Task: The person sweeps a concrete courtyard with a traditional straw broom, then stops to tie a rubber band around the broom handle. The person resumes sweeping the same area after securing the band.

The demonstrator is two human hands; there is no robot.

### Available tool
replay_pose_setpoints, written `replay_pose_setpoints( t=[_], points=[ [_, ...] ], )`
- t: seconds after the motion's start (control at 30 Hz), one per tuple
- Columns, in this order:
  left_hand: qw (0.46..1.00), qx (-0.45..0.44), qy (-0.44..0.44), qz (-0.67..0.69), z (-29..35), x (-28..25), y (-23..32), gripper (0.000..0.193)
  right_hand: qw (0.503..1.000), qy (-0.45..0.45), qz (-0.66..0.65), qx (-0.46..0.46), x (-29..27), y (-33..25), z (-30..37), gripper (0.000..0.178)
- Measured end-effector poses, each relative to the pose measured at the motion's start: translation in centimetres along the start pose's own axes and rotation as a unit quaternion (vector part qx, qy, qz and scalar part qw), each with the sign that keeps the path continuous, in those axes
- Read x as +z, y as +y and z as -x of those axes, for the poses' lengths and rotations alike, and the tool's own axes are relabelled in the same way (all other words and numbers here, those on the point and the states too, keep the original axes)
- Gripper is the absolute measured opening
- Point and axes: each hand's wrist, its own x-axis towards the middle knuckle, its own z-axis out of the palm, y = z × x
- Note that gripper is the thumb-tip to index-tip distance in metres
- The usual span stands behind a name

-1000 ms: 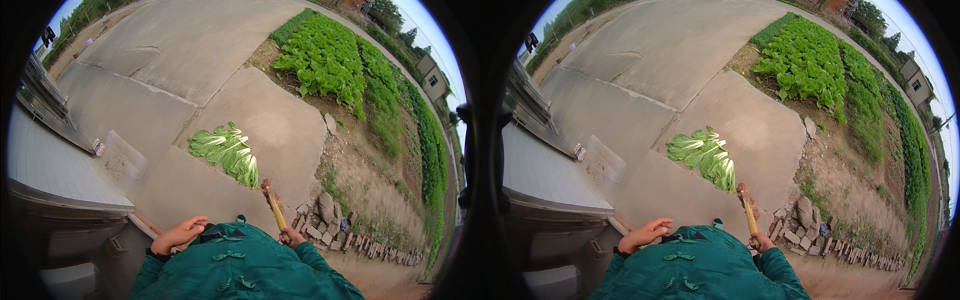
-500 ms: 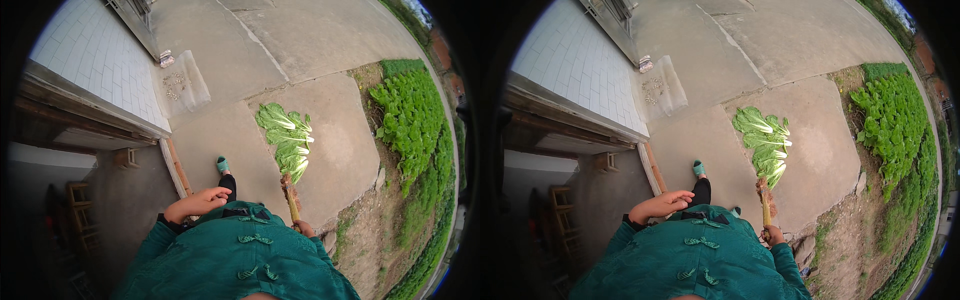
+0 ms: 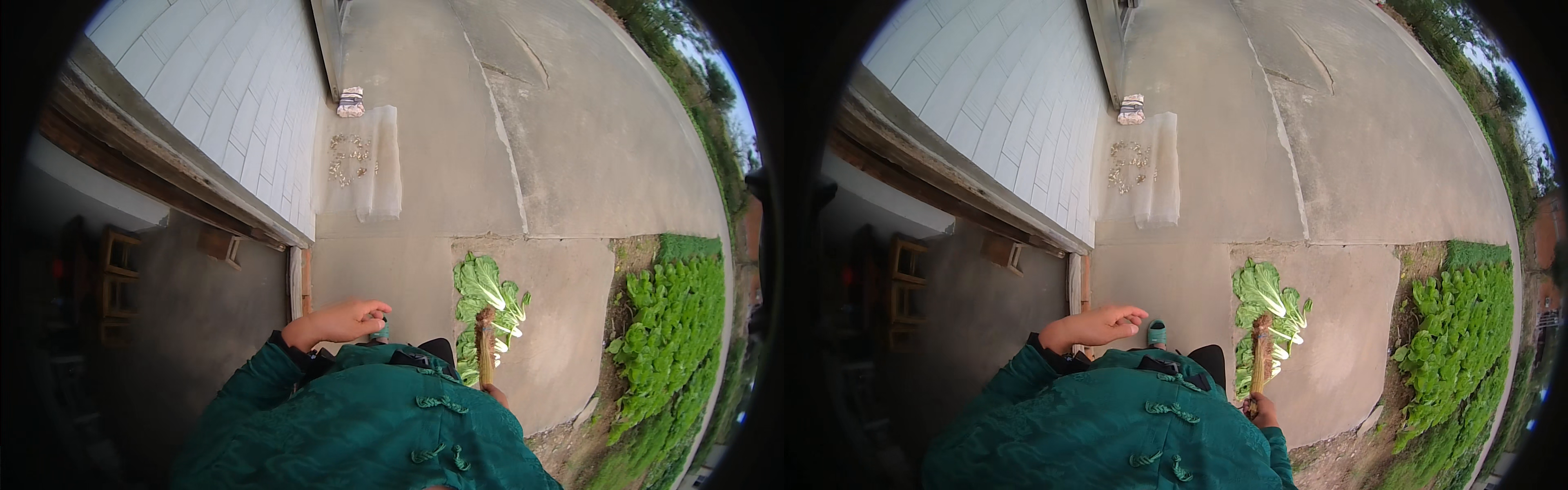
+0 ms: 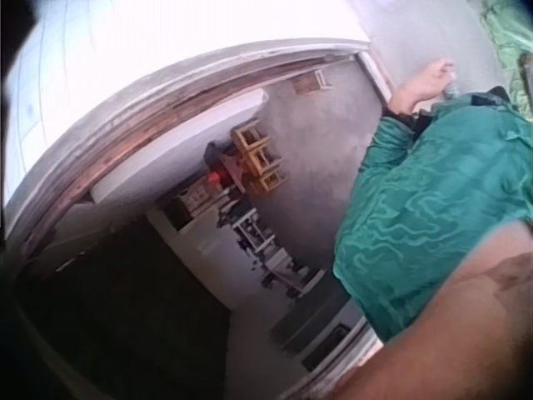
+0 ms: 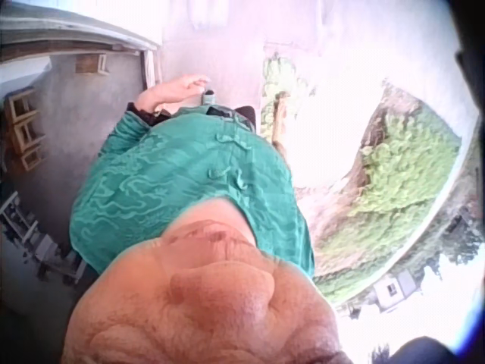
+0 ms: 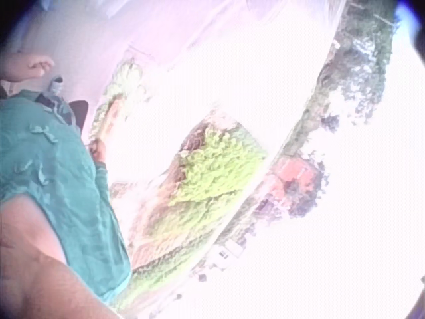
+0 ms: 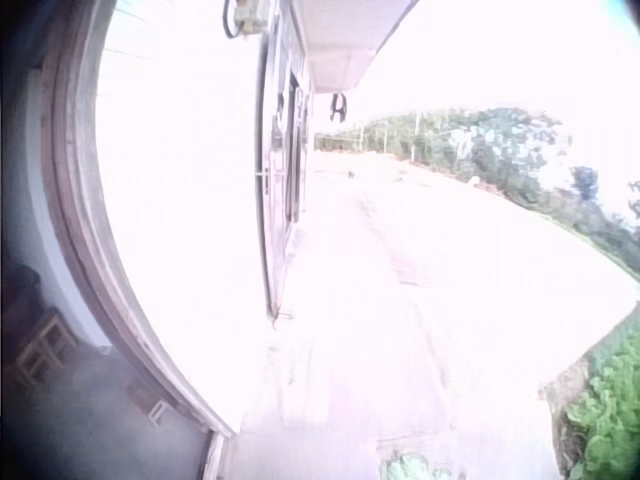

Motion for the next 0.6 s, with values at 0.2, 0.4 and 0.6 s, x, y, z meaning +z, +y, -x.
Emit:
replay_pose_setpoints(
  t=[0.2,0.4,0.6],
  points=[
    [0.998,0.027,-0.038,0.035,-6.8,-4.8,2.8,0.046,0.997,-0.023,0.07,-0.029,1.4,-6.4,-8.0,0.019],
    [0.999,0.001,0.025,0.025,-12.5,-10.5,6.7,0.046,0.993,-0.096,0.063,0.002,5.3,-17.5,-16.7,0.019],
    [0.993,0.032,0.066,0.093,-18.5,-15.4,11.1,0.045,0.986,-0.101,0.132,-0.001,15.4,-34.7,-11.2,0.017]
  ],
)
